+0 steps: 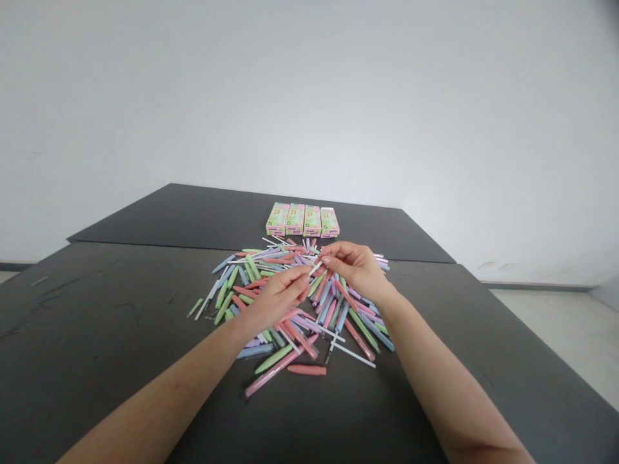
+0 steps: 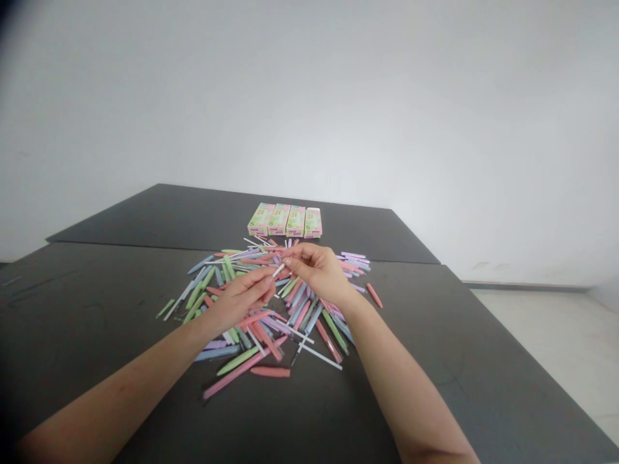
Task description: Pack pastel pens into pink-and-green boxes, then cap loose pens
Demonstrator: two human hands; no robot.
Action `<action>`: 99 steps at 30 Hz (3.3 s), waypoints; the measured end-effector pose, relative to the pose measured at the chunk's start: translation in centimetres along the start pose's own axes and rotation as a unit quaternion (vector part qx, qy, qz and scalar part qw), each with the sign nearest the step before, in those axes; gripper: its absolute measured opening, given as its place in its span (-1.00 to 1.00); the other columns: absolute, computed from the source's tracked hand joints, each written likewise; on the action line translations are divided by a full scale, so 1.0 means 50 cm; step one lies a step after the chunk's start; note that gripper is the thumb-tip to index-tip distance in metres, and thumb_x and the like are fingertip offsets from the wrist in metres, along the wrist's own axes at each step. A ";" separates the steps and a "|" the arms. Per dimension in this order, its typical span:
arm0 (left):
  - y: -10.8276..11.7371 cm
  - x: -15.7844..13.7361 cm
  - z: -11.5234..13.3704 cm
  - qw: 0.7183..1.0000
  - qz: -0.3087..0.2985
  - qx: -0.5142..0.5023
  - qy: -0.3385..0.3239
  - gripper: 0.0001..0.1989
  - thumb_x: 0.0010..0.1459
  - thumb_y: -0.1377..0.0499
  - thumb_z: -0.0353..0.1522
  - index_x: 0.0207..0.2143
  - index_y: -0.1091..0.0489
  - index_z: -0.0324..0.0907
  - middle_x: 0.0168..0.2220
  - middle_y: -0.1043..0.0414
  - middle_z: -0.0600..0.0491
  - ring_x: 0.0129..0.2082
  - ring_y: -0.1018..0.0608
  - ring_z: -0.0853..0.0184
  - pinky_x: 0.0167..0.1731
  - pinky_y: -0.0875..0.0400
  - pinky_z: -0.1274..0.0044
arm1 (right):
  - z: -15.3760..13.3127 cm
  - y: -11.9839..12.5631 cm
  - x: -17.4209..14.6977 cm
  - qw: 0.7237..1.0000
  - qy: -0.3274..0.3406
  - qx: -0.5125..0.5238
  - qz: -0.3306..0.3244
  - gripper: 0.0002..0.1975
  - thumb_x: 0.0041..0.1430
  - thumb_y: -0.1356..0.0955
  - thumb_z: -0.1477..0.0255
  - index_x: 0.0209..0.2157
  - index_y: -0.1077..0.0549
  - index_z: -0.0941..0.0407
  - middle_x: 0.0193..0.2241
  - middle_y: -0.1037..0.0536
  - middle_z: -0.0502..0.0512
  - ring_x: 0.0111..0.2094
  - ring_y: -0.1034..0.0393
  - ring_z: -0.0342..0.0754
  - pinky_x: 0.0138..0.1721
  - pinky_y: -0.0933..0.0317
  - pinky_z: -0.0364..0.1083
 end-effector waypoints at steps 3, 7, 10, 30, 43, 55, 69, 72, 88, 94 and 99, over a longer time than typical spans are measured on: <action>0.001 0.000 0.000 1.000 -0.002 -0.003 -0.004 -0.70 0.23 -0.11 -0.15 -0.20 -0.35 -0.22 -0.57 -0.13 0.21 -0.65 -0.07 0.53 -0.66 0.11 0.62 | 0.001 0.000 0.001 1.000 -0.004 0.015 -0.011 -0.76 0.08 -0.47 0.30 -0.23 -0.54 0.12 -0.44 -0.60 0.02 -0.46 -0.49 -0.15 -0.42 -0.37 -0.17; 0.002 -0.002 0.000 1.000 -0.002 -0.010 0.001 -0.71 0.24 -0.10 -0.17 -0.16 -0.36 -0.22 -0.57 -0.14 0.21 -0.66 -0.06 0.54 -0.67 0.12 0.62 | 0.005 0.006 0.002 1.000 -0.006 0.021 -0.019 -0.73 0.12 -0.44 0.28 -0.17 -0.53 0.11 -0.41 -0.59 0.04 -0.42 -0.48 -0.14 -0.40 -0.35 -0.17; 0.002 -0.002 -0.001 1.000 -0.003 -0.013 0.005 -0.70 0.24 -0.10 -0.17 -0.14 -0.36 -0.22 -0.57 -0.15 0.21 -0.66 -0.06 0.54 -0.68 0.13 0.62 | 0.007 0.011 0.003 1.000 0.002 0.004 -0.010 -0.77 0.13 -0.44 0.27 -0.24 -0.55 0.13 -0.46 -0.57 0.03 -0.43 -0.46 -0.13 -0.40 -0.33 -0.15; 0.031 0.001 -0.003 0.999 0.031 -0.010 -0.015 -0.74 0.26 -0.09 -0.16 -0.18 -0.28 -0.19 -0.57 -0.15 0.23 -0.67 -0.11 0.54 -0.67 0.07 0.62 | 0.009 0.076 0.012 0.976 -0.021 -0.209 0.049 -0.78 0.21 -0.32 0.29 -0.27 -0.51 0.14 -0.41 -0.55 0.05 -0.43 -0.41 -0.13 -0.41 -0.27 -0.16; 0.037 0.002 0.005 0.999 0.043 -0.013 -0.019 -0.76 0.29 -0.05 -0.19 -0.28 -0.26 -0.19 -0.57 -0.14 0.22 -0.67 -0.11 0.56 -0.67 0.07 0.64 | 0.144 0.008 -0.003 0.799 -0.026 -0.561 -0.215 -0.72 0.08 -0.28 0.62 -0.27 -0.61 0.16 -0.23 -0.62 0.15 -0.17 -0.45 -0.01 -0.10 -0.20 -0.12; 0.037 0.001 0.009 0.998 0.058 -0.036 -0.007 -0.76 0.27 -0.08 -0.18 -0.31 -0.24 -0.18 -0.57 -0.12 0.23 -0.67 -0.09 0.56 -0.66 0.08 0.63 | 0.148 0.007 -0.005 0.784 -0.031 -0.575 -0.231 -0.77 0.12 -0.30 0.60 -0.25 -0.59 0.20 -0.23 -0.59 0.23 -0.16 -0.43 0.01 -0.10 -0.19 -0.11; 0.033 0.003 0.009 0.998 0.050 -0.040 -0.018 -0.76 0.27 -0.08 -0.18 -0.32 -0.23 -0.17 -0.60 -0.11 0.24 -0.69 -0.09 0.56 -0.68 0.08 0.64 | 0.104 -0.033 -0.078 0.783 -0.041 -0.506 -0.358 -0.71 -0.01 -0.34 0.65 -0.30 -0.63 0.09 -0.26 -0.63 0.08 -0.19 -0.46 -0.02 -0.14 -0.21 -0.11; 0.030 0.002 0.010 0.998 0.048 -0.043 -0.013 -0.75 0.26 -0.09 -0.17 -0.31 -0.25 -0.18 -0.59 -0.12 0.24 -0.68 -0.09 0.56 -0.68 0.07 0.65 | 0.120 -0.029 -0.086 0.779 -0.031 -0.511 -0.363 -0.77 0.04 -0.33 0.63 -0.37 -0.62 0.11 -0.30 -0.60 0.10 -0.21 -0.44 -0.02 -0.12 -0.18 -0.09; 0.025 -0.001 0.019 0.980 0.038 -0.194 0.003 -0.84 0.21 -0.15 -0.32 -0.20 -0.33 -0.22 -0.45 -0.41 0.08 -0.61 -0.39 0.46 -0.64 -0.29 0.61 | 0.085 0.056 -0.121 0.754 -0.129 -0.604 -0.226 -0.84 0.07 -0.30 0.55 -0.45 -0.52 0.14 -0.46 -0.56 0.10 -0.42 -0.39 -0.05 -0.36 -0.07 -0.13; 0.034 0.001 0.023 0.979 0.058 -0.194 0.004 -0.72 0.15 -0.20 -0.31 -0.10 -0.34 -0.22 -0.41 -0.47 0.02 -0.52 -0.53 0.34 -0.70 -0.19 0.65 | 0.090 0.069 -0.169 0.702 -0.207 -0.631 -0.255 -0.87 0.05 -0.36 0.43 -0.50 -0.54 0.11 -0.48 -0.59 0.15 -0.39 -0.45 0.03 -0.38 -0.10 -0.12; 0.043 0.000 0.031 0.980 0.087 -0.181 -0.006 -0.73 0.13 -0.21 -0.31 -0.12 -0.36 -0.24 -0.43 -0.47 0.03 -0.53 -0.52 0.36 -0.71 -0.19 0.67 | 0.099 0.056 -0.175 0.687 -0.222 -0.645 -0.251 -0.78 0.01 -0.42 0.24 -0.47 -0.56 0.12 -0.45 -0.60 0.18 -0.38 -0.47 0.05 -0.45 -0.08 -0.12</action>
Point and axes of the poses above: each hand's wrist, its own x-axis towards the middle knuckle, its own y-axis out of the back of the hand, z = x × y, the point moved 7 cm from there along x, towards the middle knuckle
